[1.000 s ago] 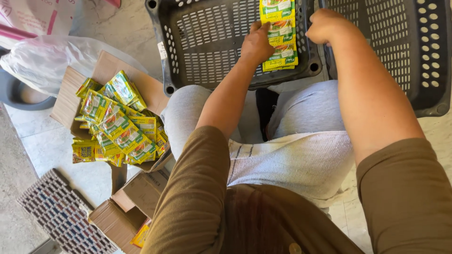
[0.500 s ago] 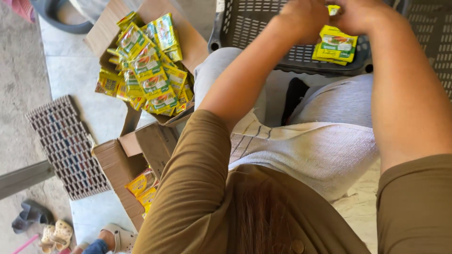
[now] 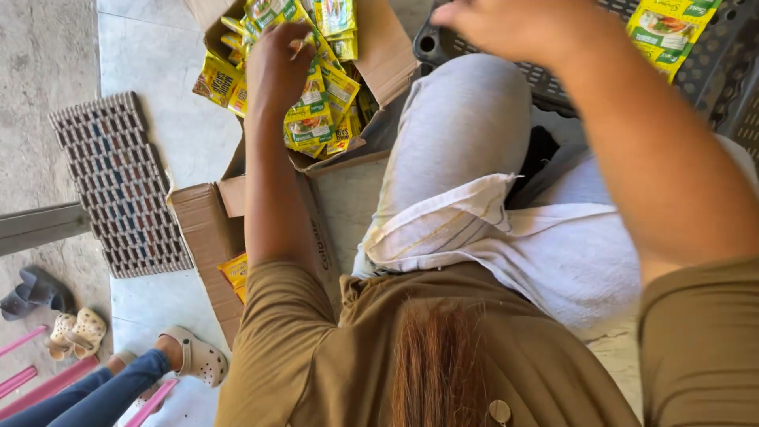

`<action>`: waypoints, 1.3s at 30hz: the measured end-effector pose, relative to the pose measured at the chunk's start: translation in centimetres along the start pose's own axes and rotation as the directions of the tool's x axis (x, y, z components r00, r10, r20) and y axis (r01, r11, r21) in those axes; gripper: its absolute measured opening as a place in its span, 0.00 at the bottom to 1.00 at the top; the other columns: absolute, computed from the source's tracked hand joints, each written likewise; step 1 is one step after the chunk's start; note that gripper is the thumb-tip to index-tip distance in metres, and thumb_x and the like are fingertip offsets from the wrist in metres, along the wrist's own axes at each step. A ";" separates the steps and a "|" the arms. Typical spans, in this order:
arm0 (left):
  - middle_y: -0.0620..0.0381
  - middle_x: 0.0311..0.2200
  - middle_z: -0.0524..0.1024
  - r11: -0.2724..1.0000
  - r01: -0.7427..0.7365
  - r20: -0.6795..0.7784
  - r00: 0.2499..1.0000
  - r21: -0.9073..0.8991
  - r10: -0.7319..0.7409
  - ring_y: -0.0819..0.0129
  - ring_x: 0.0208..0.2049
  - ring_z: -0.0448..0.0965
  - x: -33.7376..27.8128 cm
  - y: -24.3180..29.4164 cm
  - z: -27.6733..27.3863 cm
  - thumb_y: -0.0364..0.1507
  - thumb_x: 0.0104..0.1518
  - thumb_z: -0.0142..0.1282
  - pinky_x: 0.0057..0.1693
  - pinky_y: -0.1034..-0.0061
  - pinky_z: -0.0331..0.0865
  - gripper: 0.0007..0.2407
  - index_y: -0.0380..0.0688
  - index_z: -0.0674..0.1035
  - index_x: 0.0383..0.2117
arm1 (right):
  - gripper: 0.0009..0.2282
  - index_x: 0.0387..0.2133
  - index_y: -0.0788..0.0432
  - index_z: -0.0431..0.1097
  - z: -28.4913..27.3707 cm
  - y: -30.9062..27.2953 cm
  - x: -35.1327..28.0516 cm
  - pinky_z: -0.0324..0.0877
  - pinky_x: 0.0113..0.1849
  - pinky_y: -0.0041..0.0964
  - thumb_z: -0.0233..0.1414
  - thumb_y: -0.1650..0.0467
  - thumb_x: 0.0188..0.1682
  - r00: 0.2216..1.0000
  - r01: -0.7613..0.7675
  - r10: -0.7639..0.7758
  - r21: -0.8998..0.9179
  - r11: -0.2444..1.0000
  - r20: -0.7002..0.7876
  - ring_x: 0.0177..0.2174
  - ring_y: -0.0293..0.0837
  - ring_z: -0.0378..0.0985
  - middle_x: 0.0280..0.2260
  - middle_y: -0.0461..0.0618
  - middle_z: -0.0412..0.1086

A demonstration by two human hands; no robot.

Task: Sorting and organizing small seasoning packets from boxes into plastic baskets.

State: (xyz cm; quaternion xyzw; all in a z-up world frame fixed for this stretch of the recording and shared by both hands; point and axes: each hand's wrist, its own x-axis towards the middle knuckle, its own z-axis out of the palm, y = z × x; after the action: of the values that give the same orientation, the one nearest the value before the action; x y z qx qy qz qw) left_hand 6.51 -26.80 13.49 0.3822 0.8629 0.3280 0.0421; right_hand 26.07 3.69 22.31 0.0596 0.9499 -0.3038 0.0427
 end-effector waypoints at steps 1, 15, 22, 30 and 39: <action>0.48 0.42 0.80 1.000 -0.006 0.004 1.000 -0.003 0.006 0.60 0.39 0.81 -1.1 1.0 -0.9 0.27 0.61 0.65 0.45 0.69 0.75 0.10 0.41 0.83 0.46 | 0.15 0.46 0.59 0.75 0.5 -1.3 0.6 0.71 0.38 0.53 0.53 0.59 0.60 1.000 -0.006 0.006 -0.001 1.000 -0.004 0.34 0.57 0.78 0.37 0.60 0.76; 0.54 0.36 0.76 0.902 -0.058 0.005 0.998 -0.427 0.067 0.60 0.37 0.77 -9.6 15.3 2.8 0.26 0.61 0.61 0.43 0.67 0.73 0.06 0.43 0.75 0.38 | 0.14 0.43 0.63 0.69 2.7 1.5 -28.4 0.64 0.54 0.42 0.56 0.63 0.59 0.822 -0.218 0.087 -0.171 0.961 -0.562 0.49 0.50 0.68 0.45 0.55 0.67; 0.53 0.42 0.77 0.858 -0.043 0.019 0.998 -0.511 0.061 0.63 0.38 0.77 -8.4 18.2 2.1 0.26 0.65 0.59 0.43 0.71 0.72 0.09 0.39 0.72 0.45 | 0.23 0.49 0.70 0.68 9.2 3.3 -35.9 0.64 0.45 0.37 0.61 0.58 0.59 0.416 -0.386 0.255 0.084 0.919 -0.873 0.46 0.46 0.65 0.47 0.59 0.63; 0.57 0.45 0.75 0.931 -0.259 -0.077 0.966 -0.256 0.248 0.61 0.44 0.79 -7.7 17.6 4.9 0.25 0.68 0.61 0.50 0.68 0.74 0.06 0.50 0.79 0.46 | 0.11 0.41 0.69 0.66 6.7 14.8 -38.3 0.63 0.38 0.28 0.53 0.68 0.62 0.516 -0.272 0.403 0.302 0.914 -0.756 0.32 0.38 0.67 0.35 0.47 0.65; 0.59 0.39 0.73 0.871 -0.431 0.418 0.764 -0.236 0.492 0.57 0.43 0.74 -11.3 17.5 0.6 0.39 0.53 0.73 0.50 0.61 0.71 0.13 0.53 0.80 0.37 | 0.14 0.29 0.59 0.69 4.0 3.4 -39.8 0.65 0.30 0.34 0.65 0.62 0.48 0.777 -0.404 0.225 -0.191 0.894 -0.588 0.26 0.41 0.68 0.34 0.45 0.67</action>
State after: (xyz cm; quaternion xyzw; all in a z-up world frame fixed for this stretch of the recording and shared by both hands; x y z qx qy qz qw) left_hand 25.70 -25.70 21.48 0.6464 0.6837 0.2807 0.1894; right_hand 66.05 0.68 21.81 0.2970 0.9325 -0.1104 -0.1734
